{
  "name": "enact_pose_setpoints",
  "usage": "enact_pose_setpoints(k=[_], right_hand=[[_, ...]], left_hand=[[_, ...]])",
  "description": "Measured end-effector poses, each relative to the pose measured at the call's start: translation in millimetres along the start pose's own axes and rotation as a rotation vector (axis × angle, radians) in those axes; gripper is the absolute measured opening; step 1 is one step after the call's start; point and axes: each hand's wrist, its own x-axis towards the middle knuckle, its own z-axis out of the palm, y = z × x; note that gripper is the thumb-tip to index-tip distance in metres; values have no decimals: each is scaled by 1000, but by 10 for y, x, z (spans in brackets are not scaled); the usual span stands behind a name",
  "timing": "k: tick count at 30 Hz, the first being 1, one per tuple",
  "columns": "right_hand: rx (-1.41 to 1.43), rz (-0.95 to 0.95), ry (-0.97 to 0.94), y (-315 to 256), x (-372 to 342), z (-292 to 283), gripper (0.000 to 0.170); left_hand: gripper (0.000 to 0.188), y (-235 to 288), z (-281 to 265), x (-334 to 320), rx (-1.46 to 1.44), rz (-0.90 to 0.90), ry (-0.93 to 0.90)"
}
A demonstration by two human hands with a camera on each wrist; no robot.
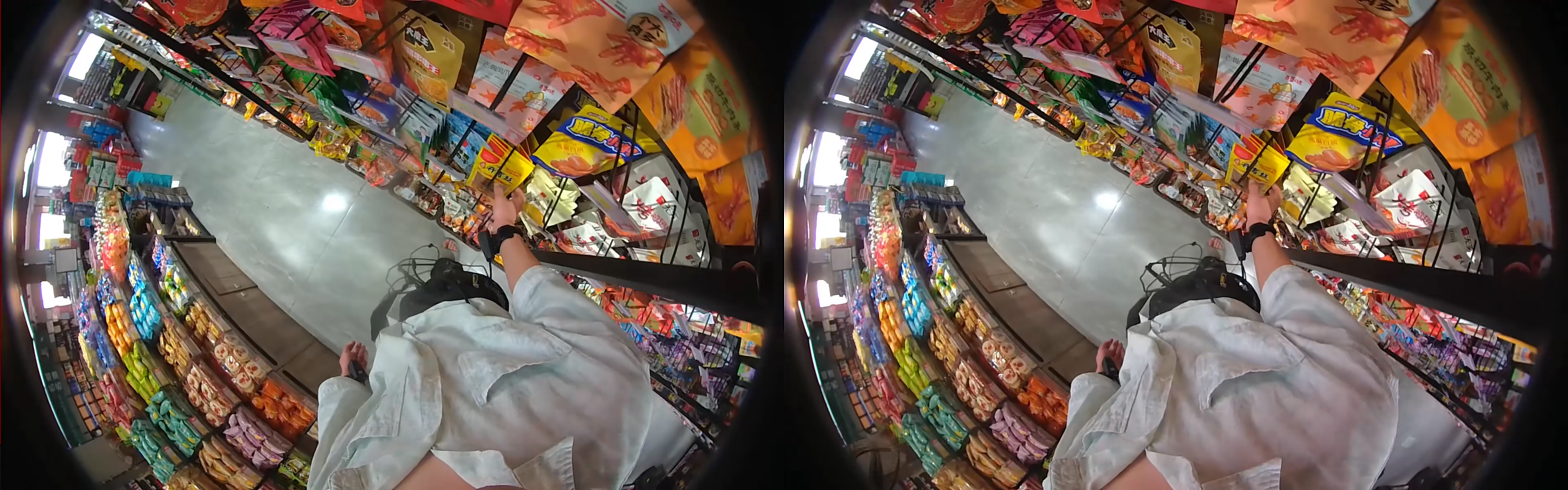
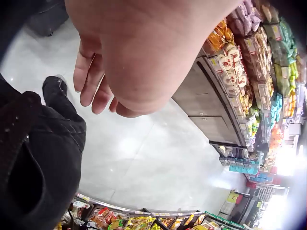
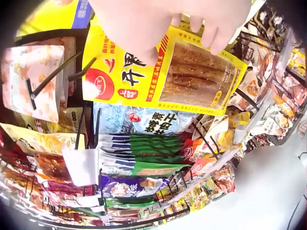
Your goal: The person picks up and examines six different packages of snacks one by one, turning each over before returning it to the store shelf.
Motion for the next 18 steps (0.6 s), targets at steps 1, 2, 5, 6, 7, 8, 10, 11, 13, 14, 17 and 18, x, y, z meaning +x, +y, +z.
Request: enact_pose_setpoints(k=[1, 2, 5, 6, 7, 8, 10, 11, 13, 14, 17, 18], right_hand=[[-94, -16, 64, 69, 92, 25, 66], [-12, 5, 1, 232, 218, 30, 62], [56, 124, 52, 58, 71, -24, 46], [68, 123, 37, 37, 63, -28, 45], [80, 122, 23, 95, 98, -38, 43], [91, 121, 10, 188, 143, -49, 41], [9, 11, -29, 315, 170, -82, 34], [33, -34, -56, 289, 118, -110, 32], [12, -123, -92, 233, -9, -144, 29], [-29, -165, -102, 220, -55, -166, 28], [31, -143, -135, 218, -357, -225, 28], [82, -115, -148, 198, -463, -256, 28]], left_hand=[[25, -5, 40, 8, -30, -28, -24], [25, 0, 111, 33, -20, -30, 0], [29, 8, 66, 454, 301, 183, -79], [29, 46, 67, 551, 459, 289, -127], [30, 140, 150, 593, 561, 348, -151], [30, 249, 227, 596, 566, 319, -155], [31, 518, 404, 612, 574, 275, -174], [32, 652, 472, 636, 577, 268, -182], [33, 917, 605, 681, 596, 270, -205], [33, 1062, 665, 718, 574, 261, -200], [35, 1510, 771, 842, 372, 117, -161], [35, 1683, 773, 975, 218, -17, -125]])
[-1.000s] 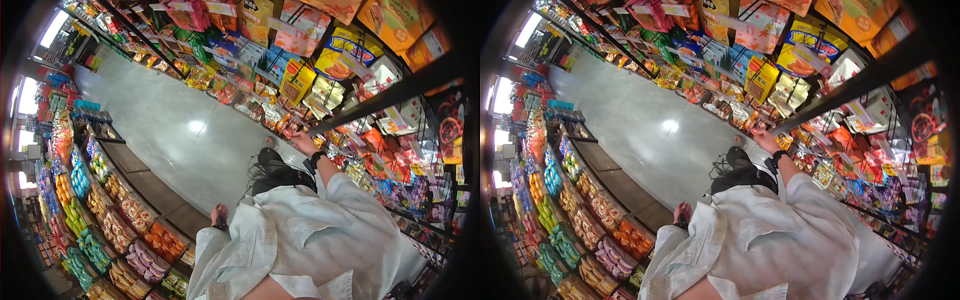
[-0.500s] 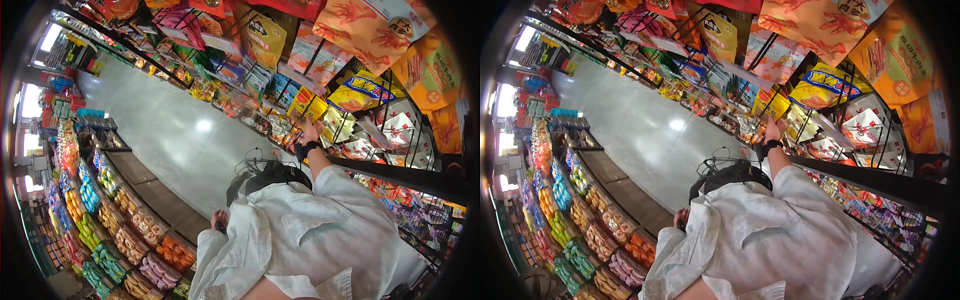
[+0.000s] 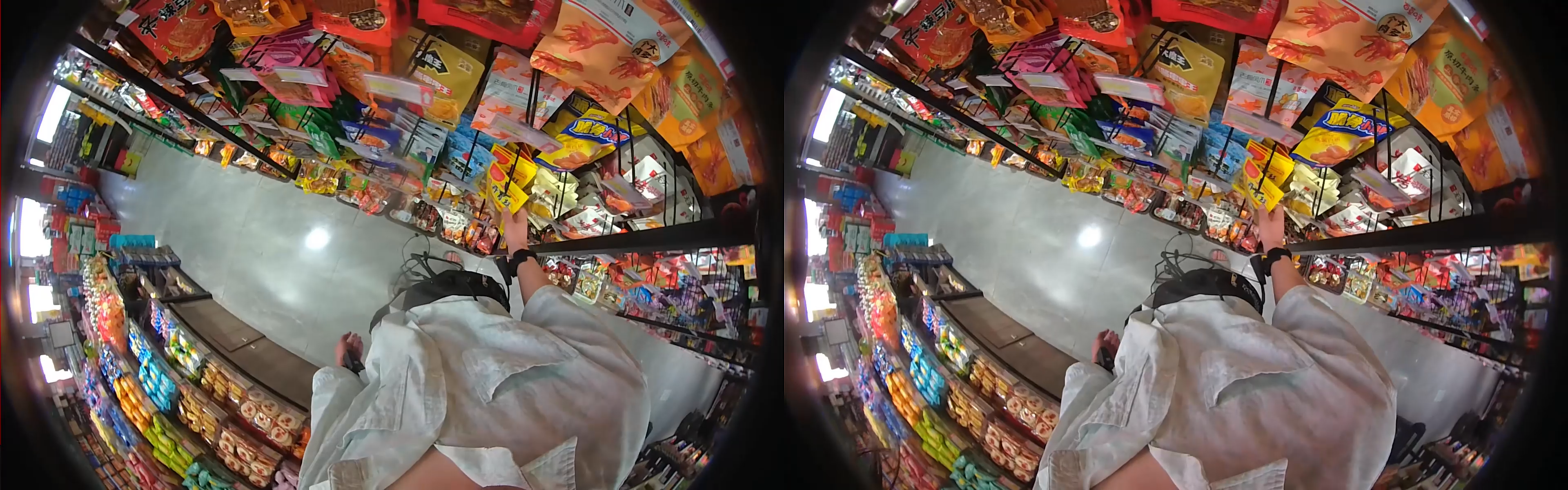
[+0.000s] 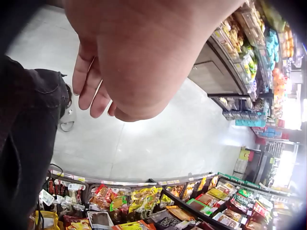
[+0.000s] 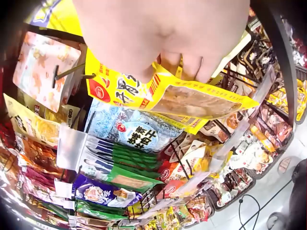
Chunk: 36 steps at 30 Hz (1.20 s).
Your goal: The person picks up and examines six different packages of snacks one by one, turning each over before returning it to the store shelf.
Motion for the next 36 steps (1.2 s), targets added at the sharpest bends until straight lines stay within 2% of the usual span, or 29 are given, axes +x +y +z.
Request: enact_pose_setpoints(k=[1, 4, 8, 11, 14, 18, 19, 21, 23, 26, 27, 29, 31, 33, 35, 36], right_hand=[[-54, -69, 5, -29, -111, -5, 28], [-114, -42, -77, -25, -322, -115, 25], [-254, -7, -88, -563, -814, -45, 21], [-193, 79, -136, -323, -910, -75, 22], [-199, 131, -131, -281, -1180, -165, 23], [-174, 216, -99, -649, -1635, -284, 22], [-269, 218, -92, -763, -1737, -343, 22], [-228, 151, -110, -936, -1930, -459, 22], [-216, 111, -117, -1202, -2098, -536, 22], [11, 119, -118, -1706, -2355, -545, 21], [9, 117, -151, -1745, -2376, -616, 30], [49, 95, -179, -2033, -2504, -646, 33], [79, 90, -210, -2157, -2569, -755, 38], [226, 59, -200, -2283, -2655, -811, 37], [368, 46, -199, -2398, -2746, -869, 38], [435, 54, -181, -2374, -2762, -930, 38]], left_hand=[[35, 140, -61, 117, 41, 3, -50], [35, 486, -107, 197, 61, 44, -93], [39, 906, -151, 361, 166, 74, -108], [42, 1143, -146, 564, 251, 77, -128], [42, 1333, 117, 336, 442, 149, -190], [40, 1420, 692, 173, 564, 175, -387], [39, 1402, 904, 7, 645, 209, -423], [37, 1333, 1366, -456, 807, 286, -497], [34, 1230, 1746, -827, 859, 327, -672], [34, 1025, 2230, -1401, 1032, 459, -912], [35, 930, 2377, -1581, 1106, 518, -988], [42, 626, 2602, -1899, 1069, 622, -1102], [48, 403, 2780, -2503, 1244, 1030, -1190], [46, 69, 2830, -2763, 1240, 1058, -1283], [42, -196, 2852, -2956, 1232, 940, -1347], [40, -314, 2860, -3041, 1223, 811, -1358]])
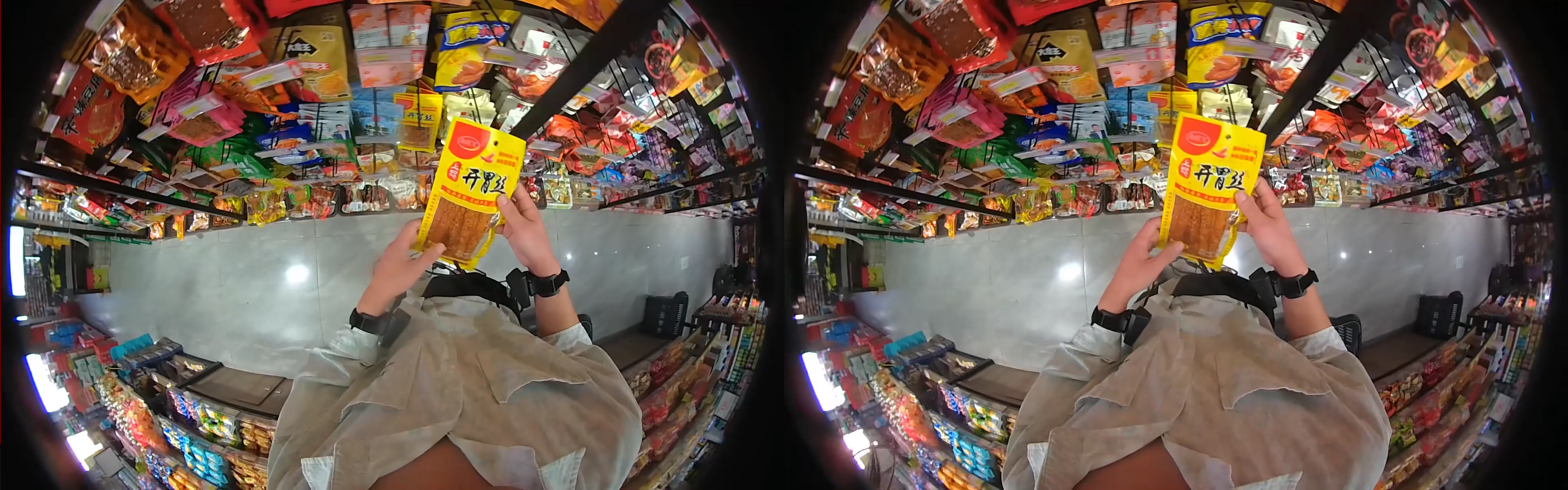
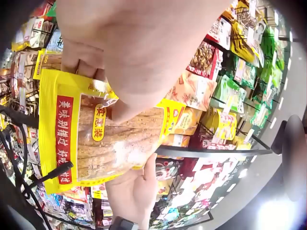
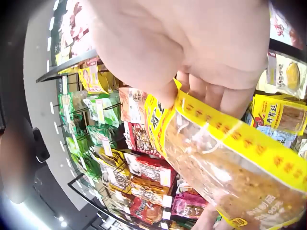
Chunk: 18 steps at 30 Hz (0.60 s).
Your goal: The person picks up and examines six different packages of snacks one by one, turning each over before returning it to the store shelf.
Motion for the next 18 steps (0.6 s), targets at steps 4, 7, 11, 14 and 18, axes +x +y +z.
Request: enact_pose_setpoints(k=[4, 7, 11, 14, 18], right_hand=[[193, 19, -50, 27, -73, -436, 39], [87, 67, -160, 140, -121, -782, 39], [32, 137, -283, 86, -254, -953, 42], [-23, 150, -312, 43, -297, -1183, 39], [-29, 103, -356, -81, -376, -1377, 31]], left_hand=[[28, 144, 438, -23, 51, -69, 53], [18, 355, 712, -143, 127, -129, 50], [20, 499, 1174, -294, 0, -100, 133], [22, 488, 1487, -342, -121, -109, 192], [26, 465, 1798, -393, -273, -151, 219]])
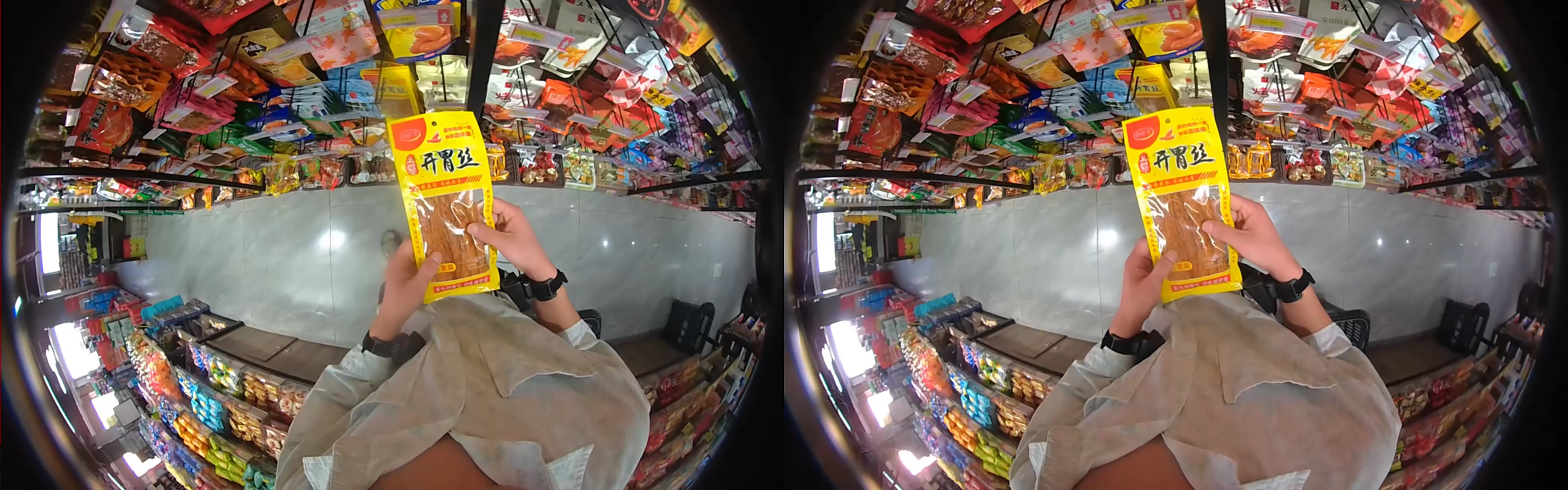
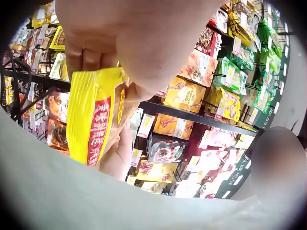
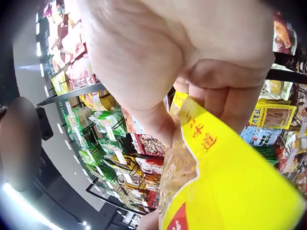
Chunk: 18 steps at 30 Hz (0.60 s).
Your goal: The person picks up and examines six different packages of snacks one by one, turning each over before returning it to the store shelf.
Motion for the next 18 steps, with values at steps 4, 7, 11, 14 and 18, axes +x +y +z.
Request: enact_pose_setpoints(k=[4, 7, 11, 14, 18], right_hand=[[-12, -15, 2, -9, -170, -124, 28], [10, -11, -19, 10, -282, -146, 28], [12, -37, -22, 33, -361, -144, 31], [30, -3, 26, -5, -382, -127, 31], [20, 19, 151, -9, -315, -12, 28]], left_hand=[[28, -42, 104, 22, -38, -50, -85], [30, -31, 185, 48, 7, -105, -167], [30, -16, 208, 52, -2, -141, -183], [29, -32, 150, 69, 17, -141, -228], [28, -5, 28, 73, 20, -163, -313]])
